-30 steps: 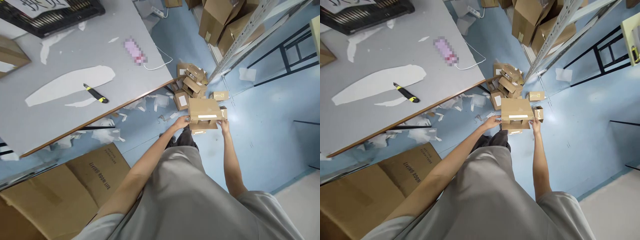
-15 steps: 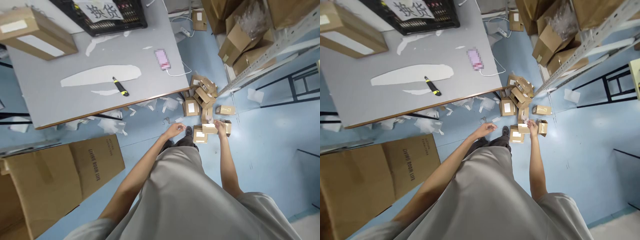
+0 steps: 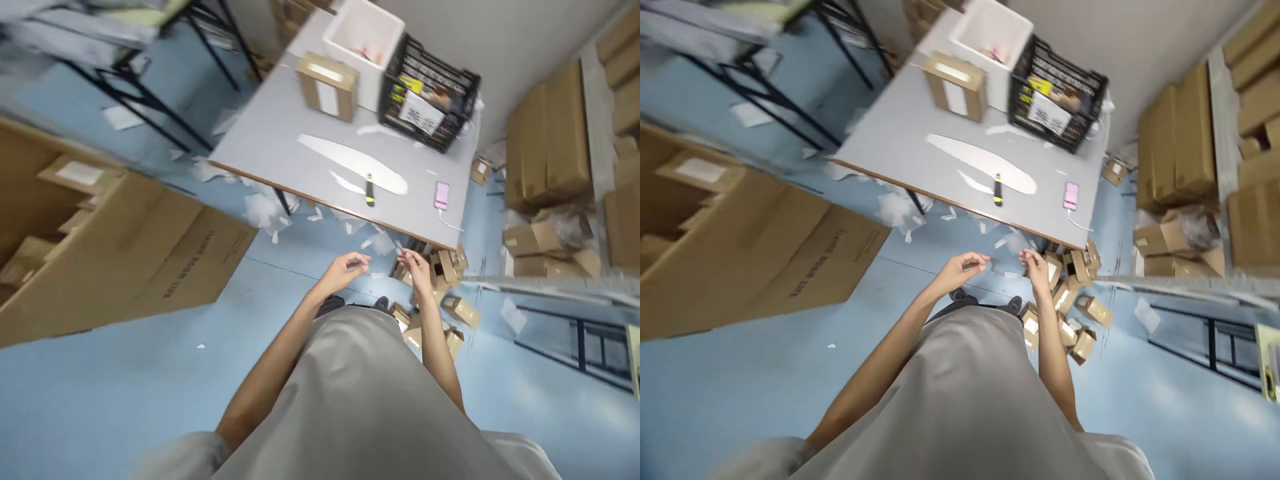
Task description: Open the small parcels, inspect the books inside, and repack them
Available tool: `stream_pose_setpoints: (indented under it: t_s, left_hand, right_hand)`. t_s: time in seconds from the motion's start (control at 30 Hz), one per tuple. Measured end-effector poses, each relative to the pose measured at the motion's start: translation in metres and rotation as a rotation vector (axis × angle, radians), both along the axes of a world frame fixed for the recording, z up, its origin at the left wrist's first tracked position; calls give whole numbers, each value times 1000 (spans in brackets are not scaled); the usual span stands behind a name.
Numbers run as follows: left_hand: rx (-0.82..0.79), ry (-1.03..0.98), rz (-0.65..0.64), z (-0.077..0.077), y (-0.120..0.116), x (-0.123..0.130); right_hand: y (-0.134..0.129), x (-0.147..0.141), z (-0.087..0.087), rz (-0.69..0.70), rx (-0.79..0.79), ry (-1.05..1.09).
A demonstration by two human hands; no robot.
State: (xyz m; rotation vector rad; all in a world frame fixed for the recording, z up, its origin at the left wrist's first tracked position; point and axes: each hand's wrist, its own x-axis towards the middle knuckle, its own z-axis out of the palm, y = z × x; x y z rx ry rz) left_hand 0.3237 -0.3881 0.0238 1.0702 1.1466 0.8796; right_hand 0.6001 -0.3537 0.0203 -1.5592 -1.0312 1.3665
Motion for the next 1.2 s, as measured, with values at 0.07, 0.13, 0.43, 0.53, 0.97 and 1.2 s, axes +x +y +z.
stream_pose_setpoints:
  t_s: [0.07,0.13,0.43,0.53,0.97,1.2]
  left_hand:
    - [23,-10,103,11,-9,-54]
    - [40,-6,203,21,-20,-109]
    - [55,2,747,53,-88,-314]
    - [12,-12,921,49,-105,-356]
    - [-213,11,1380,5,-107,-524]
    - [-292,69,1486,-11,-107,-589]
  right_hand:
    - [14,-61,18,112,26,-2]
    - [25,-122,32,221,47,2]
    - [46,-393,63,695,24,45]
    - [51,-465,71,879,5,42]
    - [119,-728,19,1301,-135,59]
    - [139,-854,-45,1571,-14,-75]
